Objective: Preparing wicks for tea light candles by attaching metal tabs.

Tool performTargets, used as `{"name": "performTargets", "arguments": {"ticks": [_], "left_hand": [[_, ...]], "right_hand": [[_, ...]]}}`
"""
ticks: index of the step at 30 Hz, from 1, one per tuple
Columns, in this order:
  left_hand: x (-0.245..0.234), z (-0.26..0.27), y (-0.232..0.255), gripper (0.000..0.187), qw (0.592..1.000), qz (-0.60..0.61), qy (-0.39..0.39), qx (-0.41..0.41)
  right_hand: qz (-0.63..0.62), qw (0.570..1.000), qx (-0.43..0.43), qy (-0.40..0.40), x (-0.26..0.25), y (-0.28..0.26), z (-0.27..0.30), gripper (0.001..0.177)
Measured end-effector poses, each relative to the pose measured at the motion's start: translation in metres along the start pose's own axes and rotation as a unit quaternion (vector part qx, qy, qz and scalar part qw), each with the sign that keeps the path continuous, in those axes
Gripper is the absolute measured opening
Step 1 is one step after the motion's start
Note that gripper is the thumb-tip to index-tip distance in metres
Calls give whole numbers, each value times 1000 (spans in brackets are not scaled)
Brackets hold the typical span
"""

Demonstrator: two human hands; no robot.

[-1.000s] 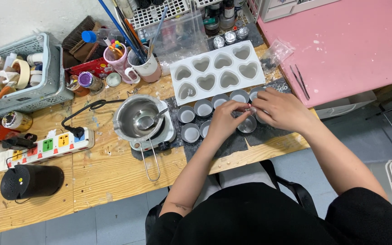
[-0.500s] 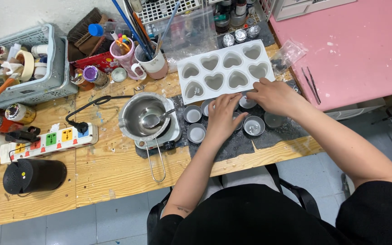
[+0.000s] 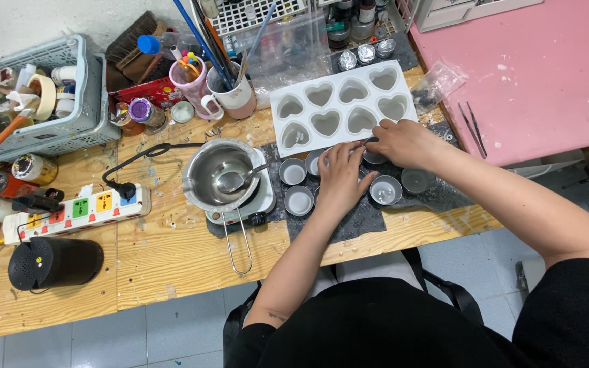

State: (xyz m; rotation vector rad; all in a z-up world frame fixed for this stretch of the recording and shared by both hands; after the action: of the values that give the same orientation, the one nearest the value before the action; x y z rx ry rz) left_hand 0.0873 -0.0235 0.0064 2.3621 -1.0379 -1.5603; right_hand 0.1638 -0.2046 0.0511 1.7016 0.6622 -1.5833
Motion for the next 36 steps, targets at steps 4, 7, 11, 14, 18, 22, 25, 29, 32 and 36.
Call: {"name": "performTargets", "arguments": {"ticks": [4,7,11,14,18,22,25,29,32,36], "left_hand": [[-3,-1,2,64,1000,6,-14,-10],[-4,-3,2,66,1000,4,-10,-13],[-6,-3,2,66,1000,6,-5,-13],[-6,-2,2,66,1000,8,-4,-13],[-8,-3,3,70,1000,16,3,-10],[-4,-2,1,68,1000,9,-4,-7],[-4,-2,1,67,1000,13,-2,-13],[-4,-2,0,66,1000,14,-4,-15],[-3,-1,-1,65,1000,10,-2,-10],[-4,-1,-1,65,1000,14,-3,-13]], "right_hand": [[3,1000,-2,-15,1,0,-4,28],[18,999,-7,-38,1,0,-5,29],[23,999,-16,-32,7,1,-6,31],[21,999,-16,-37,10,-1,-7,33],[27,998,-9,-61,10,-3,-7,31],[7,998,7,-62,12,3,-6,30],[-10,997,16,-69,11,6,-7,30],[-4,996,19,-82,9,3,-7,31],[6,996,18,-83,10,2,-8,31],[10,997,15,-80,13,4,-9,29]]}}
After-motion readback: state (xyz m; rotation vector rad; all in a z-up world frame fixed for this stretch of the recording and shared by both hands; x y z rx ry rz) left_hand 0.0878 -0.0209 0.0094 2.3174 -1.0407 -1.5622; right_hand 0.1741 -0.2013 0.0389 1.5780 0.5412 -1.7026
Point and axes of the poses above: each hand's wrist, its own z-axis away from the middle knuckle, its own x-axis out of the palm, y = z × x, the point moved 1 cm from there along -z, towards the middle knuckle, and after that the axes turned 3 degrees about y, right-handed, at the moved point
